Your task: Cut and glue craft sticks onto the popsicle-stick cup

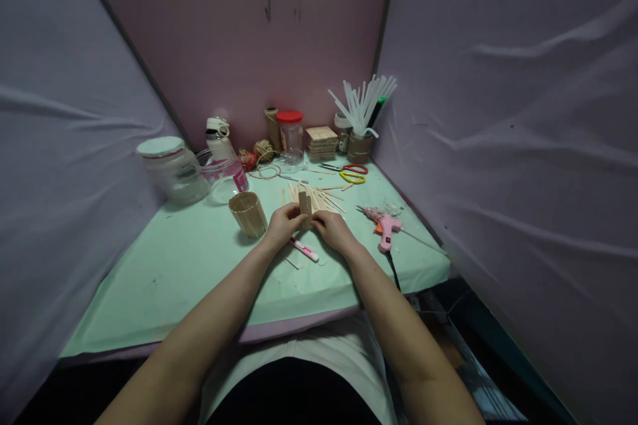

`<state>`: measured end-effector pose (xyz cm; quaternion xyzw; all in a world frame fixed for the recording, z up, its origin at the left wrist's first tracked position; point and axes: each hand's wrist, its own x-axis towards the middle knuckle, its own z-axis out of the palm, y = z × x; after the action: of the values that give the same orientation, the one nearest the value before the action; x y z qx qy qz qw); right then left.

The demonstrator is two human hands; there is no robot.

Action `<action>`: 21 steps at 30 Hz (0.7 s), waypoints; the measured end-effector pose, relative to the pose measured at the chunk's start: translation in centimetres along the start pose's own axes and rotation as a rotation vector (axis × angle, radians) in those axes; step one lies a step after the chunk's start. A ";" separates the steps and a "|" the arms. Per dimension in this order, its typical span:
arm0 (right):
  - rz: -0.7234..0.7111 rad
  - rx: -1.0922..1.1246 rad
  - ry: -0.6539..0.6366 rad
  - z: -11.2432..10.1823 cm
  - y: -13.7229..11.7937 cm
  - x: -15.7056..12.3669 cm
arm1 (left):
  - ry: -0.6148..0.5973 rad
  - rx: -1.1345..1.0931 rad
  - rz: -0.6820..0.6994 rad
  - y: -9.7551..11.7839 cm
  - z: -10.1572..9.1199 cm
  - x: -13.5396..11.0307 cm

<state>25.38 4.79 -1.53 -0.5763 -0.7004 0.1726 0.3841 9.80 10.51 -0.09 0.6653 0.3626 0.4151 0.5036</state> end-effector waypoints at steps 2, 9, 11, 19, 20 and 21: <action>0.004 0.012 -0.001 -0.2 -0.3 -0.2 | -0.002 -0.044 -0.023 -0.2 -0.1 0.2; 0.037 0.073 -0.015 -0.7 -1.4 -0.6 | -0.027 -0.234 -0.152 -0.1 -0.1 0.0; 0.046 0.085 -0.017 -0.7 -1.5 -0.7 | -0.031 -0.280 -0.189 0.2 -0.1 -0.1; 0.068 0.113 -0.025 -0.7 -1.6 -0.9 | -0.033 -0.366 -0.254 1.0 0.0 -0.4; 0.068 0.116 -0.026 -0.7 -1.5 -0.9 | -0.032 -0.368 -0.257 1.0 0.0 -0.5; 0.069 0.117 -0.026 -0.7 -1.5 -0.9 | -0.031 -0.367 -0.258 1.1 0.0 -0.5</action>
<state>24.88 3.39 -0.35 -0.5741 -0.6739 0.2340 0.4018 9.69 9.84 0.88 0.5168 0.3556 0.3960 0.6706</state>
